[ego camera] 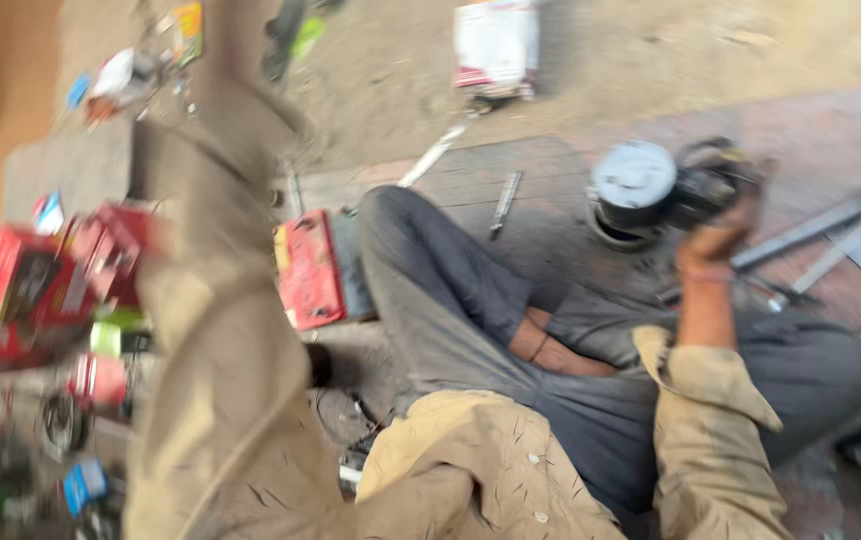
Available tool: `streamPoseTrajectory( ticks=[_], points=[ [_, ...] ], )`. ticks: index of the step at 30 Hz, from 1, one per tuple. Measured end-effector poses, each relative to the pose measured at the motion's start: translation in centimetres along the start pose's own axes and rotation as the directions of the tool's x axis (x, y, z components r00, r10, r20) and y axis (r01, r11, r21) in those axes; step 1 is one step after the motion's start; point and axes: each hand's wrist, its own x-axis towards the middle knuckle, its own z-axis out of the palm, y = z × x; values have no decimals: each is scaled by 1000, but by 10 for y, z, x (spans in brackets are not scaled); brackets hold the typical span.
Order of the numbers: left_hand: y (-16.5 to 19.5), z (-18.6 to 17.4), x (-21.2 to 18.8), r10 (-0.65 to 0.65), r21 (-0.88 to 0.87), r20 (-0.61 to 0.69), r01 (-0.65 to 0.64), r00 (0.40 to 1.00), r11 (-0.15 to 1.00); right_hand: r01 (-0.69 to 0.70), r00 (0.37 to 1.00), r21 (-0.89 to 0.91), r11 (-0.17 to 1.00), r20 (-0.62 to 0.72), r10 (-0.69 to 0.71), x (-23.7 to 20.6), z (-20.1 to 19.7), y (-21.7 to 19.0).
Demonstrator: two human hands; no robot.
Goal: The person sits on the workshop floor and repairs an electric starter motor. They use a long metal rod and hammer to tap the motor housing, pry at the end cap with a screwdriver, work on the motor with a wrench, and handle a black cloth while manipulating the motor and its parts on the floor.
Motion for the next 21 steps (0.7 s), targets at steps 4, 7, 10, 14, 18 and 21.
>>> streamPoseTrajectory(
  ticks=[4, 7, 10, 14, 18, 21],
  points=[
    [26, -60, -47, 11, 186, -96, 7, 995, 983, 6, 1000, -61, 998, 15, -5, 4, 2, 3],
    [33, -93, -24, 38, 291, -108, -5, 993, 957, 35, 999, -97, 995, -10, -36, 4, 3, 2],
    [53, -112, -14, 75, 365, -87, -38, 993, 930, 98, 994, -20, 995, -48, -99, 5, 2, -5],
    [58, -109, 6, 123, 439, -22, -101, 992, 893, -205, 974, 640, 740, 57, 221, 10, 1, -19],
    [46, -91, 32, 171, 473, -37, -134, 985, 871, -30, 998, 356, 934, -35, 45, 11, -2, -23],
    [30, -50, 30, 182, 485, -89, -117, 979, 867, 179, 982, 19, 984, -63, -177, 6, -9, -19]
  ],
)
